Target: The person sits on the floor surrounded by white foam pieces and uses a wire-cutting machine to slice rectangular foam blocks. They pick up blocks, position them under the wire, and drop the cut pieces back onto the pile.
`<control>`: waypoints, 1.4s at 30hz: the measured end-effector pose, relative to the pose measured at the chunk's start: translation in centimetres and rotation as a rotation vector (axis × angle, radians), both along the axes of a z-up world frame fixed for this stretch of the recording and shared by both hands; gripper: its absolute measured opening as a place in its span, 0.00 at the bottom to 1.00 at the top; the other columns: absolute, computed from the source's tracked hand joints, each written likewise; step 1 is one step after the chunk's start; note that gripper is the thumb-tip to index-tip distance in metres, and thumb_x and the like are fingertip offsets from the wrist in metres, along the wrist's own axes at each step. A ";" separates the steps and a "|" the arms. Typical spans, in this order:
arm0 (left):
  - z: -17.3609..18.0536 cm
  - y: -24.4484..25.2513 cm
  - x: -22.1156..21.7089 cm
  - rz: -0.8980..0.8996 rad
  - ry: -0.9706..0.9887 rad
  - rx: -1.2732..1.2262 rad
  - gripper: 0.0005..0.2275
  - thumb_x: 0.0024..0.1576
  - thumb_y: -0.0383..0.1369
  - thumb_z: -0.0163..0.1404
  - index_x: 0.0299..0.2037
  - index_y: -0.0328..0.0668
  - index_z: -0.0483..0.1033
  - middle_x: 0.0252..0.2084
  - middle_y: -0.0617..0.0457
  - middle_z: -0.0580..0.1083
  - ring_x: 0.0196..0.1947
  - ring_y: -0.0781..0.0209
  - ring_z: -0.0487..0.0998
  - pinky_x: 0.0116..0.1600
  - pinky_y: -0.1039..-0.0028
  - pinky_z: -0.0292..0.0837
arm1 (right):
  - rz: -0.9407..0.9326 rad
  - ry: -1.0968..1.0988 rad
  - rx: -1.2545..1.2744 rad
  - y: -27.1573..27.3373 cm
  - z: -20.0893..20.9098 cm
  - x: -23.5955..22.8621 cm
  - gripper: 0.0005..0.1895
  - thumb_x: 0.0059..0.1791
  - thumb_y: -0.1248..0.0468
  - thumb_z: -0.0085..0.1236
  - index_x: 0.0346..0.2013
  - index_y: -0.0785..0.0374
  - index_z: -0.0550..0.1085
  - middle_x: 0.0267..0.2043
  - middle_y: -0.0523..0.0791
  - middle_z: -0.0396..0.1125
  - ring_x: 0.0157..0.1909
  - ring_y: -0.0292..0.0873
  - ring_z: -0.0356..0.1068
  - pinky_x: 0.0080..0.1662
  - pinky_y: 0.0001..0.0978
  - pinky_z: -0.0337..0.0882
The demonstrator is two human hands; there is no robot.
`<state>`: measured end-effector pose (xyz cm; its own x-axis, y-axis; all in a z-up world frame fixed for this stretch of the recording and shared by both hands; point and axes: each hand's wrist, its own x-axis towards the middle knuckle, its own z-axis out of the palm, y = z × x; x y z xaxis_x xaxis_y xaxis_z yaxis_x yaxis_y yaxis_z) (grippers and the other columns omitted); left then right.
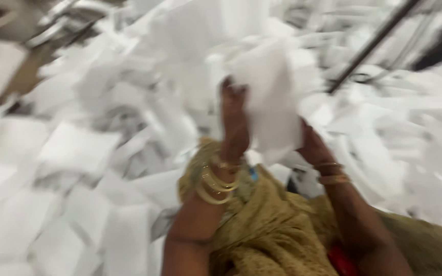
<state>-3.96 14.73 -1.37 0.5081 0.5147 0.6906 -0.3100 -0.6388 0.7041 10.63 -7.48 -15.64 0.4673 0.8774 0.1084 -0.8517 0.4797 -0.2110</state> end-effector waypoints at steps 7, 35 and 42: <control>0.2 -3.8 -3.1 -0.404 -0.464 -0.900 0.17 0.67 0.25 0.49 0.65 0.36 0.61 0.54 0.48 0.67 0.54 0.60 0.69 0.62 0.66 0.71 | -0.164 -0.392 -0.452 4.2 8.4 -4.6 0.26 0.57 0.51 0.54 0.67 0.59 0.66 0.71 0.48 0.63 0.73 0.50 0.61 0.74 0.54 0.57; -25.1 20.6 -44.1 1.057 0.488 -1.243 0.41 0.50 0.58 0.61 0.47 0.09 0.75 0.49 0.29 0.77 0.48 0.40 0.78 0.54 0.61 0.74 | -0.333 -1.381 -0.460 11.6 16.9 -9.0 0.07 0.63 0.72 0.42 0.48 0.67 0.70 0.45 0.54 0.72 0.50 0.49 0.76 0.55 0.40 0.80; -24.0 20.1 -45.7 0.579 0.517 -0.469 0.31 0.47 0.45 0.62 0.60 0.37 0.78 0.57 0.46 0.77 0.54 0.48 0.77 0.59 0.71 0.74 | -0.447 -1.241 -0.526 11.3 13.2 -5.4 0.07 0.66 0.75 0.42 0.59 0.71 0.65 0.55 0.55 0.70 0.57 0.46 0.75 0.58 0.36 0.78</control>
